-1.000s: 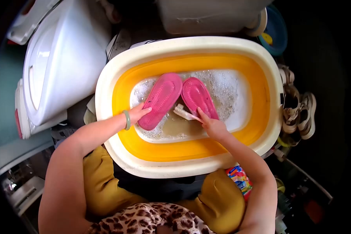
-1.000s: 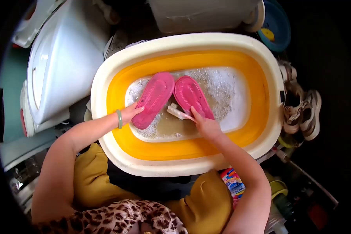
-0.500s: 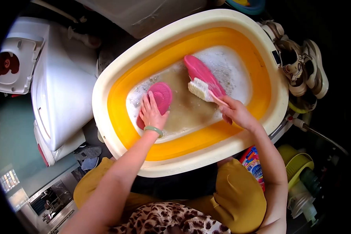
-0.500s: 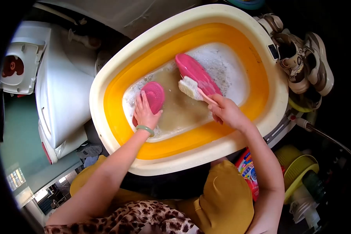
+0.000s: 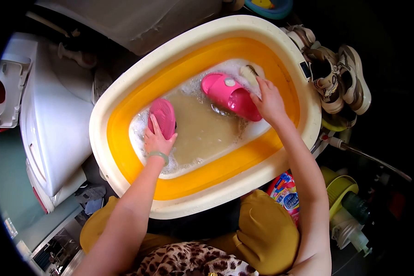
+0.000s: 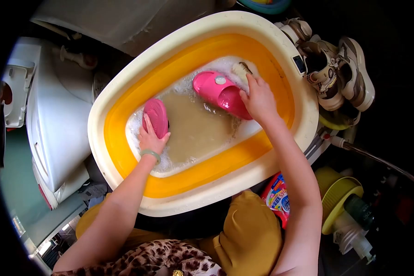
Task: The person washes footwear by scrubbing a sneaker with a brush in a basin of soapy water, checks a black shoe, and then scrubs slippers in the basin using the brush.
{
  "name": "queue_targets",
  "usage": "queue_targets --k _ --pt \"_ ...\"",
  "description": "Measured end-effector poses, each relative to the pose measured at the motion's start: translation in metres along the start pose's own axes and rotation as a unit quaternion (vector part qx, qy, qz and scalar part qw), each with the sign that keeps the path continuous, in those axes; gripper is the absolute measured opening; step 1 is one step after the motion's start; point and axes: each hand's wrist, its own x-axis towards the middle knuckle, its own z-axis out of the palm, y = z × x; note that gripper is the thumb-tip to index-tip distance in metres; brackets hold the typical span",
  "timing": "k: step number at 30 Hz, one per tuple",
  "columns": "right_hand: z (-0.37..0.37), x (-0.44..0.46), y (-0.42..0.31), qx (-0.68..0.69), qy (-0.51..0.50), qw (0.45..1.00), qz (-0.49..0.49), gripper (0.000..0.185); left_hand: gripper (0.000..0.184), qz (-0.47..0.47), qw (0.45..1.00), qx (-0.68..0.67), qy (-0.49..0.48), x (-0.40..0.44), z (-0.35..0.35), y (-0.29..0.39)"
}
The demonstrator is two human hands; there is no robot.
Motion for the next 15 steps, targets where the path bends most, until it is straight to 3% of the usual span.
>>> queue_targets --k 3,5,9,11,15 --pt "0.030 0.030 0.001 0.041 -0.023 0.998 0.053 0.050 0.111 0.010 1.000 0.011 -0.016 -0.009 0.004 -0.007" --pt "0.044 0.041 0.001 0.081 -0.153 0.982 0.074 0.046 0.112 0.052 0.998 -0.011 0.014 -0.010 0.013 -0.017" --pt "0.043 0.036 -0.019 -0.038 -0.151 0.988 0.025 0.043 0.111 0.043 0.998 -0.035 -0.001 -0.003 0.013 -0.017" --pt "0.046 0.028 -0.027 -0.066 -0.090 0.994 0.011 0.040 0.111 0.061 0.997 -0.037 0.016 0.001 0.016 -0.018" --pt "0.059 0.005 -0.041 -0.019 -0.094 0.995 -0.033 0.039 0.111 0.023 0.999 -0.017 -0.040 0.005 0.010 -0.012"
